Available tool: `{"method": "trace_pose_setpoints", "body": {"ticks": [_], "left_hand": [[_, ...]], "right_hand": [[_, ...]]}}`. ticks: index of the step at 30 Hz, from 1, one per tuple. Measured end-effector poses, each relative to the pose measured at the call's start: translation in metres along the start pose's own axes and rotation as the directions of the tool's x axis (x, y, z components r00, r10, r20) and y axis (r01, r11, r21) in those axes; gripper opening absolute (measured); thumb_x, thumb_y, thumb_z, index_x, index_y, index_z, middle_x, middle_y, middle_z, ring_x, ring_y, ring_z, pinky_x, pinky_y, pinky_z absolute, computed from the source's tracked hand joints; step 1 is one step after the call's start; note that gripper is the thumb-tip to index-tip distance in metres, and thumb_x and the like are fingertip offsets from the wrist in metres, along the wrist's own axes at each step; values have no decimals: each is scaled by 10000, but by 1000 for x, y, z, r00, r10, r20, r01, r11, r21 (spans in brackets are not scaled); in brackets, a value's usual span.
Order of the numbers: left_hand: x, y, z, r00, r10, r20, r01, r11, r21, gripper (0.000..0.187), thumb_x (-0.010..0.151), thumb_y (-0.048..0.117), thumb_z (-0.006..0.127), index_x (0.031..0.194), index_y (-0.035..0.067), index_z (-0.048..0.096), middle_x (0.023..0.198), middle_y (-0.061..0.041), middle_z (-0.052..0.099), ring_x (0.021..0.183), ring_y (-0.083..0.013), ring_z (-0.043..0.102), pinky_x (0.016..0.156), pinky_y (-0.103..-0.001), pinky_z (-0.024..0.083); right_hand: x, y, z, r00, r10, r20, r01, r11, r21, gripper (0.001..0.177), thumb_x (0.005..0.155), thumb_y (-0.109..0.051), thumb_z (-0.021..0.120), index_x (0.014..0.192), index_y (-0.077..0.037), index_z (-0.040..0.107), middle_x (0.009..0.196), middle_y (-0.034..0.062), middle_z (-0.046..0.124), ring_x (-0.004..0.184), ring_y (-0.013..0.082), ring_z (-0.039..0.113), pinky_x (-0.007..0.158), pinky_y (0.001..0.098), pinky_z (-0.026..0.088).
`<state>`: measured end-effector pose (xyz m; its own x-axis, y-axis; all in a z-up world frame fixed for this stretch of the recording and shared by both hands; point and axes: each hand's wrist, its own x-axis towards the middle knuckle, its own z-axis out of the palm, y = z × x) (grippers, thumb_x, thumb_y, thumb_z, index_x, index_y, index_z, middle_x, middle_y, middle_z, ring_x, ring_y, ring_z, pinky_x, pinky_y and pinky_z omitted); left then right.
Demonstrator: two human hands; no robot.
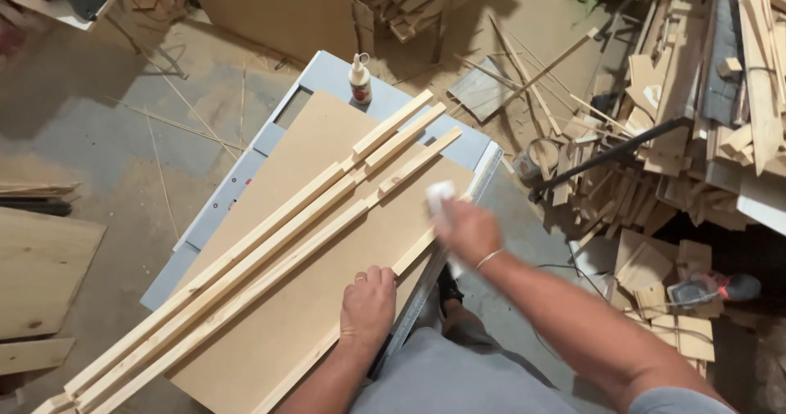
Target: Organizing notched wooden slats and applying glue or cleaning joints on a workbench
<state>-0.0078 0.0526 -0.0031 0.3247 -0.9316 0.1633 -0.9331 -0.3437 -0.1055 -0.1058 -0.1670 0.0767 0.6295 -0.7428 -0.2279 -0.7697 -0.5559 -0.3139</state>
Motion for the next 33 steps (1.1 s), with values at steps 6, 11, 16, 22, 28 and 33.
{"method": "trace_pose_setpoints", "body": {"ticks": [6, 11, 16, 22, 28, 33], "left_hand": [[-4, -1, -3, 998, 13, 68, -8, 997, -73, 124, 932, 255, 611, 863, 225, 513, 803, 17, 539, 724, -200, 602, 498, -344, 499], [0, -1, 6, 999, 12, 39, -9, 997, -78, 147, 938, 311, 617, 863, 227, 523, 800, 11, 554, 729, -222, 614, 511, -369, 505], [-5, 2, 10, 999, -10, 45, 15, 996, -90, 142, 922, 283, 638, 865, 222, 523, 809, 8, 546, 740, -230, 608, 514, -381, 513], [-1, 2, 10, 998, -9, 66, 13, 998, -58, 181, 919, 364, 636, 876, 224, 529, 824, -1, 560, 755, -237, 623, 523, -387, 528], [-1, 0, 5, 994, 4, 106, 4, 997, -73, 138, 952, 301, 621, 874, 228, 533, 824, 6, 563, 762, -231, 623, 533, -379, 528], [-3, 0, 11, 997, 11, 70, -6, 998, -68, 181, 903, 352, 654, 889, 228, 524, 837, 0, 561, 769, -235, 624, 536, -386, 531]], "right_hand": [[13, 9, -24, 973, 190, 129, -192, 981, 3, 566, 987, -656, 382, 842, -205, 691, 766, 20, 669, 674, 232, 622, 552, 381, 433], [-25, -18, 9, 1000, -11, -25, 13, 997, 72, 341, 999, -511, 473, 1133, -231, 613, 752, 15, 635, 578, 234, 560, 441, 378, 408], [0, -8, -36, 976, 103, 191, -95, 994, -51, 322, 999, -496, 467, 955, -227, 638, 776, -11, 665, 677, 193, 638, 522, 330, 496], [-19, 4, 52, 949, -296, -112, 293, 955, -39, 432, 864, -483, 614, 1250, -292, 654, 912, 14, 721, 727, 295, 664, 522, 481, 495], [11, 13, -15, 995, 97, -36, -98, 994, -37, 588, 949, -521, 486, 1495, -312, 547, 1009, 50, 724, 746, 230, 659, 510, 365, 469], [-29, -20, 15, 973, -175, 148, 195, 972, -132, 483, 969, -516, 544, 1410, -320, 539, 919, 17, 683, 664, 193, 651, 420, 335, 509]]}}
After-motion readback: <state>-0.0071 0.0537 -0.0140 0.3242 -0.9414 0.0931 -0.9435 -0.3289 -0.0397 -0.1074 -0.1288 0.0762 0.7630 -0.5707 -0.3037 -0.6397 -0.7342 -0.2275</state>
